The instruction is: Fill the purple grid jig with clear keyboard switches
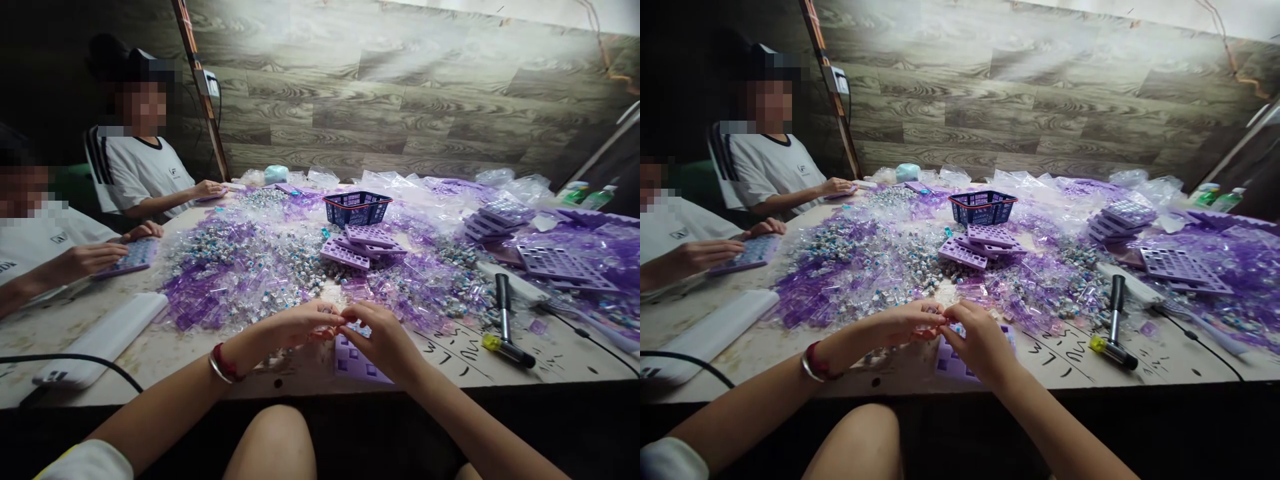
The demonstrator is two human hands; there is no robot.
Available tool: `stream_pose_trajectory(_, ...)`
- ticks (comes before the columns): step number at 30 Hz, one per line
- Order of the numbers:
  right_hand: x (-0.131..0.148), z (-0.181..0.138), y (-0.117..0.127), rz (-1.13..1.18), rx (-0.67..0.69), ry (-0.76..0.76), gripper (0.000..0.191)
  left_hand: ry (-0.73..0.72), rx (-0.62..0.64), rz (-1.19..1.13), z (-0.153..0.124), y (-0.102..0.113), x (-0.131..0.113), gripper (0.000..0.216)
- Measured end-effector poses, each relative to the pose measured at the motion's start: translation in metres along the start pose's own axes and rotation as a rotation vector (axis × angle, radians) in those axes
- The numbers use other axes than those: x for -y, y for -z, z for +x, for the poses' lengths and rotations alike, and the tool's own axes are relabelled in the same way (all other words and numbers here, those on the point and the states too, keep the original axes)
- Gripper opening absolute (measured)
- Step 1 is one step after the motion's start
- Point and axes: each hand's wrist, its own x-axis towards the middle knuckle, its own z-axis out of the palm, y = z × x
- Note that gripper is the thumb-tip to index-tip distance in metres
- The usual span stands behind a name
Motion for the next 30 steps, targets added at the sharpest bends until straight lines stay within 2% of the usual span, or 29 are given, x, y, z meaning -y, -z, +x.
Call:
stream_pose_trajectory(5,-0.012,-0.002,-0.006,0.128,-0.040,-0.033,0.013,0.038,-0.073,-0.048,-0.003,-0.006,-0.003,0.026)
stream_pose_trajectory(9,-0.024,-0.006,-0.004,0.155,-0.080,-0.048,0.014,0.087,-0.129,-0.119,-0.001,0.001,-0.002,0.042)
stream_pose_trajectory(12,-0.028,-0.009,-0.003,0.108,-0.108,-0.047,0.011,0.063,-0.210,-0.049,0.003,0.007,0.002,0.045)
stream_pose_trajectory(15,-0.029,-0.012,-0.004,0.067,-0.129,-0.052,0.012,-0.069,-0.277,0.247,0.005,0.006,0.005,0.043)
stream_pose_trajectory(18,-0.031,-0.014,-0.006,0.076,-0.164,-0.011,0.011,-0.349,-0.288,0.649,0.004,0.001,0.006,0.031)
stream_pose_trajectory(20,-0.032,-0.016,-0.006,0.089,-0.184,0.016,0.008,-0.484,-0.302,0.859,0.002,-0.004,0.007,0.028)
stream_pose_trajectory(24,-0.032,-0.020,-0.006,0.089,-0.208,0.043,0.007,-0.512,-0.300,1.118,0.001,-0.009,0.013,0.040)
stream_pose_trajectory(30,-0.036,-0.023,-0.010,0.083,-0.209,0.091,0.007,-0.473,-0.317,1.292,0.006,-0.011,0.021,0.028)
